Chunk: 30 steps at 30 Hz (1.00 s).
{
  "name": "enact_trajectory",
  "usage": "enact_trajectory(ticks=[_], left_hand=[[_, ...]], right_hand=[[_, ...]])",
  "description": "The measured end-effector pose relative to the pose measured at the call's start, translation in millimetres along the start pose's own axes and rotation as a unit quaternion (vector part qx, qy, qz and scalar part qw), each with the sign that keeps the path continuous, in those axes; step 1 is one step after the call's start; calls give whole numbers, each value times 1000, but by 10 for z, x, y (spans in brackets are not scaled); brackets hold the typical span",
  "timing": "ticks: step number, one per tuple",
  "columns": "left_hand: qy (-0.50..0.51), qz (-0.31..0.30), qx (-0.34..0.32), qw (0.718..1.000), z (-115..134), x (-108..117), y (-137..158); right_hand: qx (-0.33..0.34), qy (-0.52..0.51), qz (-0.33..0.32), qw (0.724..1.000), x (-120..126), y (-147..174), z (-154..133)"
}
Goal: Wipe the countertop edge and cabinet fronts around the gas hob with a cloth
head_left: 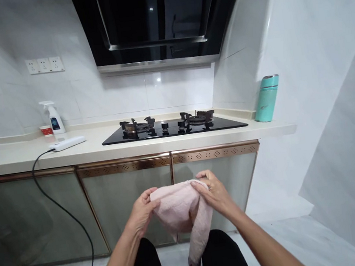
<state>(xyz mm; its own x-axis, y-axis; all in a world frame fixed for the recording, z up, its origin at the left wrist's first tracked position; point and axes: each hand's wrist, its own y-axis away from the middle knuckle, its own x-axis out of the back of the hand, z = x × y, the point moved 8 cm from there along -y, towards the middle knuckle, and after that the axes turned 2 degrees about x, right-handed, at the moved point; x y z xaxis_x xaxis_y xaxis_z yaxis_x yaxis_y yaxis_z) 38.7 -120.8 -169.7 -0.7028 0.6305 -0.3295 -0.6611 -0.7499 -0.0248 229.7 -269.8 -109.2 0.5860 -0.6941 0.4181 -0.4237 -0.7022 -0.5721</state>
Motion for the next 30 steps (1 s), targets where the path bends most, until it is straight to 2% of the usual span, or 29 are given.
enact_trajectory(ticks=[2, 6, 8, 11, 13, 16, 17, 19, 21, 23, 27, 30], left_hand=[[-104, 11, -51, 993, 225, 32, -84], [-295, -9, -125, 947, 609, -82, -250], [-352, 22, -163, 921, 818, -58, -327], [-385, 74, -223, 892, 1156, 43, -375], [-431, 70, -288, 852, 1369, 12, -323], [-540, 47, -374, 753, 1559, -156, -164], [-567, 47, -381, 729, 1585, -194, -125], [-605, 72, -368, 702, 1621, -200, -83], [-622, 109, -329, 702, 1627, -122, -88], [-621, 119, -277, 724, 1568, -9, -141], [-589, 77, -207, 777, 1365, 182, -289], [-578, 58, -188, 792, 1279, 294, -359]], right_hand=[[37, 28, -50, 998, 4, -144, -84], [25, 27, -120, 992, -117, -296, -91], [9, 15, -175, 984, -228, -295, -70], [1, 35, -283, 958, -357, -216, -33], [1, 76, -332, 940, -361, -167, 1], [2, 115, -339, 934, -265, -174, 31], [2, 118, -329, 937, -223, -189, 33], [2, 119, -310, 943, -154, -196, 52], [-13, 114, -301, 947, -116, -152, 112], [-34, 107, -302, 947, -109, -65, 208], [-55, 102, -304, 946, -72, 63, 383], [-57, 121, -287, 948, 63, 18, 458]])
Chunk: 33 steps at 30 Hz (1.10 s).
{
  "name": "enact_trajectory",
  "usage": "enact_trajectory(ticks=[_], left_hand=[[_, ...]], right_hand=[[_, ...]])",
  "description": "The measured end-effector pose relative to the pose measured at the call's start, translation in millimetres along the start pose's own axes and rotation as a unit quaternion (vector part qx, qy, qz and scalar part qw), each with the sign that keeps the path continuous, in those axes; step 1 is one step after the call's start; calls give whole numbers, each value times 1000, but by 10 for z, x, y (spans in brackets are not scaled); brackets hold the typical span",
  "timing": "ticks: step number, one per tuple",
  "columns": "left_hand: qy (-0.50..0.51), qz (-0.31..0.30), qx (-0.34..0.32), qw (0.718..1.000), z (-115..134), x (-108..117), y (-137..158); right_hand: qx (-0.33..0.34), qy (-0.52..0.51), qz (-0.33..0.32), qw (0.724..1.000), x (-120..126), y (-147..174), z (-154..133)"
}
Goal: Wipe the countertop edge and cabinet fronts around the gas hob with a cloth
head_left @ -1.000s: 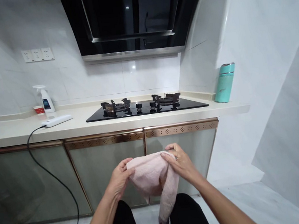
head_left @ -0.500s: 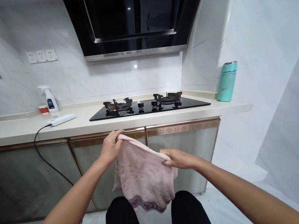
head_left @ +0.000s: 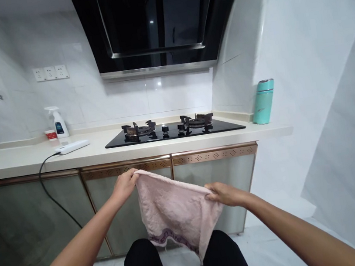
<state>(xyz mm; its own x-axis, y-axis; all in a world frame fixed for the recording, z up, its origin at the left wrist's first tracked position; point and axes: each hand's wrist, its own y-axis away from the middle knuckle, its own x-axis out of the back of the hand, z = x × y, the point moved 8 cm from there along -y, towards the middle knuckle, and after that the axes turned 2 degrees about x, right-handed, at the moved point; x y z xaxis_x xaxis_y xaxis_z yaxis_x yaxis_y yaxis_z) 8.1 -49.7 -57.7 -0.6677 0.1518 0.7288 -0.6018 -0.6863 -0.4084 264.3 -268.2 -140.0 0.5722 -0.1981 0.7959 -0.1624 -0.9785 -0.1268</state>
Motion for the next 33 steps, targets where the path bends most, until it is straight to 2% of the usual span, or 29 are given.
enact_trajectory(ticks=[4, 7, 10, 13, 16, 17, 19, 21, 22, 23, 25, 26, 27, 28, 30, 31, 33], left_hand=[[28, -45, 28, 998, -143, -36, 26], [65, -82, 56, 993, -177, -61, 111], [136, -129, 85, 979, -146, -108, 248], [205, -190, 121, 952, -113, -142, 345], [215, -234, 115, 941, -24, -37, 229], [228, -235, 106, 939, 30, 36, 134], [292, -194, 92, 932, 152, 224, -95], [384, -138, 87, 909, 261, 341, -230], [429, -131, 92, 889, 308, 315, -209], [470, -149, 103, 864, 352, 216, -116], [530, -246, 151, 797, 422, -146, 283], [552, -297, 181, 758, 436, -342, 547], [565, -327, 205, 730, 425, -505, 800], [566, -338, 225, 717, 383, -630, 1016], [558, -342, 250, 713, 294, -775, 1307], [550, -347, 256, 715, 265, -804, 1384], [535, -360, 252, 721, 255, -792, 1415]], right_hand=[[-2, 35, 43, 998, 239, 35, 88], [7, 23, 48, 999, 298, 107, 110], [-13, -52, 27, 998, 268, 206, 133], [-27, -123, -15, 992, 283, 286, 60], [-1, -160, -68, 985, 500, 283, -199], [14, -171, -56, 984, 656, 249, -309], [42, -219, 44, 974, 1056, 149, -501], [49, -313, 168, 933, 1313, 91, -568], [35, -372, 203, 905, 1288, 87, -536], [7, -432, 203, 879, 1129, 94, -480], [-80, -526, 125, 837, 519, 193, -330], [-125, -559, 45, 818, 121, 295, -277], [-160, -578, -1, 800, -210, 429, -211], [-174, -587, -15, 791, -445, 558, -145], [-165, -573, -16, 803, -663, 759, -77], [-153, -555, -12, 817, -658, 826, -81], [-127, -503, -18, 855, -488, 889, -146]])
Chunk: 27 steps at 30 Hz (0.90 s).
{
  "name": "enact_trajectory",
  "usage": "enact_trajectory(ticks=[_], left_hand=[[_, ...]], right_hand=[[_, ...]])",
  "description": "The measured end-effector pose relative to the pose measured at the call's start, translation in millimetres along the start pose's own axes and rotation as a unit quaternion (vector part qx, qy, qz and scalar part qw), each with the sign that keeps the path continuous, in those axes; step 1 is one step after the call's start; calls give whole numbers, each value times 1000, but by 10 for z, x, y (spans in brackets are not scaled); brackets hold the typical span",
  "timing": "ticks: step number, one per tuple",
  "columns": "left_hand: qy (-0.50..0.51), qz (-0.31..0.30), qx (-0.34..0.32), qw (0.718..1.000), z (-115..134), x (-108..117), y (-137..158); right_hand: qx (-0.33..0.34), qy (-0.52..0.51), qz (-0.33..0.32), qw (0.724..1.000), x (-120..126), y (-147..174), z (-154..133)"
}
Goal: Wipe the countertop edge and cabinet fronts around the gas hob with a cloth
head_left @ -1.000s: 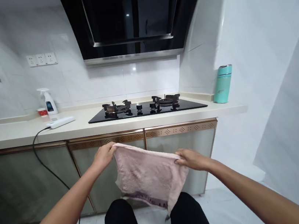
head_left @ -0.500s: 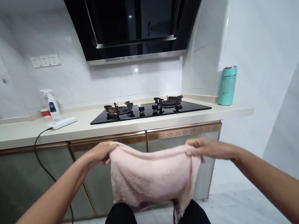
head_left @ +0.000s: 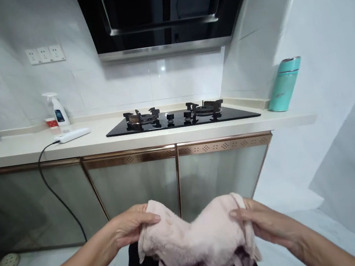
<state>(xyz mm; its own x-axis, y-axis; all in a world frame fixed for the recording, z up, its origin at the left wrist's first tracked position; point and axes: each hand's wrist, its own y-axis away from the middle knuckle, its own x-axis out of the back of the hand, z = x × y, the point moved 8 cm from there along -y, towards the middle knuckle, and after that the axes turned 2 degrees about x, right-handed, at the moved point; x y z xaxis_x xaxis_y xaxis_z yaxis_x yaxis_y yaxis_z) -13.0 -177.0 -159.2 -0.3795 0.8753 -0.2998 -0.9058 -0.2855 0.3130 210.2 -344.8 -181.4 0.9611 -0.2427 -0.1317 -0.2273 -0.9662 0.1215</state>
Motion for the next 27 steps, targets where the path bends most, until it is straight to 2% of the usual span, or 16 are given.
enact_trajectory(ticks=[3, 5, 8, 10, 11, 12, 14, 17, 20, 23, 25, 27], left_hand=[[-65, 0, -26, 998, 147, 32, -3], [-141, 19, -45, 989, 197, 94, -20], [-274, 109, -61, 954, 192, 305, -54], [-343, 188, -79, 917, 246, 468, -59], [-364, 218, -94, 901, 303, 521, -54], [-372, 235, -111, 891, 375, 550, -46], [-367, 232, -144, 889, 531, 527, -27], [-384, 168, -164, 893, 682, 332, 15], [-453, 110, -151, 871, 686, 104, 62], [-516, 113, -168, 832, 858, -32, 78], [-527, 142, -199, 814, 1207, -85, 40], [-526, 178, -221, 802, 1706, -140, -71]], right_hand=[[30, 138, -17, 990, 141, 78, -407], [38, 258, -20, 965, 280, 105, -564], [37, 433, 28, 900, 517, 115, -576], [78, 499, 77, 860, 590, 114, -608], [105, 510, 94, 849, 587, 115, -640], [130, 506, 104, 846, 570, 116, -679], [146, 467, 113, 865, 544, 110, -741], [82, 359, 129, 921, 581, 94, -718], [41, 268, 169, 948, 662, 116, -684], [66, 245, 206, 945, 785, 115, -873], [111, 252, 239, 931, 925, 62, -1229], [174, 267, 292, 902, 1101, -39, -1769]])
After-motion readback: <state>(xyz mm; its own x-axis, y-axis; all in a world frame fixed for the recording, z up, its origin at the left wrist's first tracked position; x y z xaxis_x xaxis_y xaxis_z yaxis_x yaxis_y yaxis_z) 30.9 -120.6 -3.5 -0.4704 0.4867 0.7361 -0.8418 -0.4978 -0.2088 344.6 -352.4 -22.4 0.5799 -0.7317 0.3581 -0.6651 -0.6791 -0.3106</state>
